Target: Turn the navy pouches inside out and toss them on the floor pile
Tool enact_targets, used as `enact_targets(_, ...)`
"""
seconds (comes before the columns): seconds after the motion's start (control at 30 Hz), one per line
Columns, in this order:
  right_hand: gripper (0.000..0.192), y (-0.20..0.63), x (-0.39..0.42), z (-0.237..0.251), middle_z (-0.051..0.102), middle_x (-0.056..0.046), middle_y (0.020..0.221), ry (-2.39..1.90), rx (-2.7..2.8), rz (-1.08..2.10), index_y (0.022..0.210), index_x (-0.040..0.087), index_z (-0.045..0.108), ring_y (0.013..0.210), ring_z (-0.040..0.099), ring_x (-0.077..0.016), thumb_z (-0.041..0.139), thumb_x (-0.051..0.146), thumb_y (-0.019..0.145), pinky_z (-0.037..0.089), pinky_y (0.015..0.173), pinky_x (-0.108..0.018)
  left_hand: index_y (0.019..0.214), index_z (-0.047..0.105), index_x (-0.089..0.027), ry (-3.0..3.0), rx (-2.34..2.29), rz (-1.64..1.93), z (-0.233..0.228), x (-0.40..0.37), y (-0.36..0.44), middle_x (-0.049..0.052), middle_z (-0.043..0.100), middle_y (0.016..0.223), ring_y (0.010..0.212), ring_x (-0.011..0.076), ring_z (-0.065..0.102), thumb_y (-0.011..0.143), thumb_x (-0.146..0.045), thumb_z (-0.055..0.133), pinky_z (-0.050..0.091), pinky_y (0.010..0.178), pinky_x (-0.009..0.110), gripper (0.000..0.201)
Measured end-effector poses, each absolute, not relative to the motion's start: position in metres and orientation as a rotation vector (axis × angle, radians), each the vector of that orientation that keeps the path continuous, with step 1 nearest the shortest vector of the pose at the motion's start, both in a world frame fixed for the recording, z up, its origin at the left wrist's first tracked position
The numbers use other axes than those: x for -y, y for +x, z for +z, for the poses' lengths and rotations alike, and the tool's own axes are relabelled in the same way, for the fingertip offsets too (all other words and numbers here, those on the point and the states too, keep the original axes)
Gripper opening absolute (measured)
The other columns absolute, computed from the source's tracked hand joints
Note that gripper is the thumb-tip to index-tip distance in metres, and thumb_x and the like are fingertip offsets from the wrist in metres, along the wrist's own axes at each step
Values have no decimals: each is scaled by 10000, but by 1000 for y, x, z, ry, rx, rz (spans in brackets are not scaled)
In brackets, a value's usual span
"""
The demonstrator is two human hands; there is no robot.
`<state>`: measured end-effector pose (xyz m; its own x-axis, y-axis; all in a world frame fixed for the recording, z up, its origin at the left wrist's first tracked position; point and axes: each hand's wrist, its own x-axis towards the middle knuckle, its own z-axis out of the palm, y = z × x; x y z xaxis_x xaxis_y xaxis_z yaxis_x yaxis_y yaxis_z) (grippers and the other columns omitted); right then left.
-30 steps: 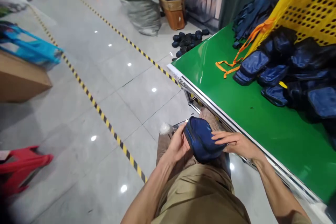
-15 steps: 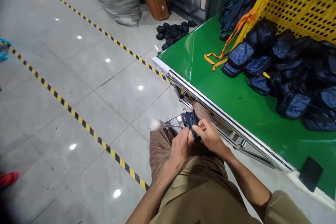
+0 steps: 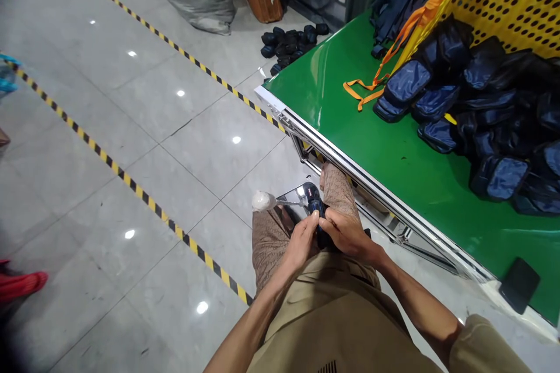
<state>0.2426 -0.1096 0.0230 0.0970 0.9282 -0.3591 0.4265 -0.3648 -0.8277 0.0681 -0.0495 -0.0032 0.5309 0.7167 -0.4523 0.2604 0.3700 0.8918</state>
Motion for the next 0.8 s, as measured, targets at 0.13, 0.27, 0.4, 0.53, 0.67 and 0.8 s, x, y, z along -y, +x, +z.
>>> enact_targets(0.13,468,241,115,16,486,31,778,-1812,1201,1290,802,292,405,761,485,-209,459,622,1129,371,726,-371,849,647,-221,1256,-1022,334,-12,48,69,18,661,823,821,211,545,1075,-806,550,439,783,325,635)
enact_targets(0.27,466,264,123,-2,481,30,768,-1977,1061,991,778,293,433,761,493,-210,476,632,1095,371,734,-373,825,583,-237,1400,-1142,325,-14,54,56,-5,584,757,750,190,498,1127,-708,448,396,717,321,576)
enact_targets(0.4,482,308,132,-12,421,48,711,-2141,908,714,773,308,432,686,452,-204,487,688,1063,347,680,-374,869,638,-240,1617,-1100,418,-10,58,38,34,686,849,848,224,640,1180,-541,451,540,830,353,471)
enact_targets(0.53,436,307,130,-1,578,21,721,-2253,976,755,894,296,559,683,563,-240,465,687,1065,406,699,-390,1253,751,-220,1752,-796,560,0,58,46,154,793,1393,1341,275,730,1218,-400,446,595,1188,462,356)
enact_targets(0.67,573,261,120,29,816,-130,1269,-2212,989,634,1422,242,638,1080,766,-337,564,706,1093,561,899,-447,1277,761,-226,1739,-670,717,18,59,62,164,748,1546,1445,245,709,1220,-335,498,580,1270,443,291)
enact_targets(0.8,458,227,107,68,833,-75,1000,-2104,978,291,1183,246,717,853,758,-293,641,694,1120,548,756,-398,1288,803,-205,1636,-690,933,37,61,54,158,785,1500,1386,281,747,1191,-350,583,629,1199,425,281)
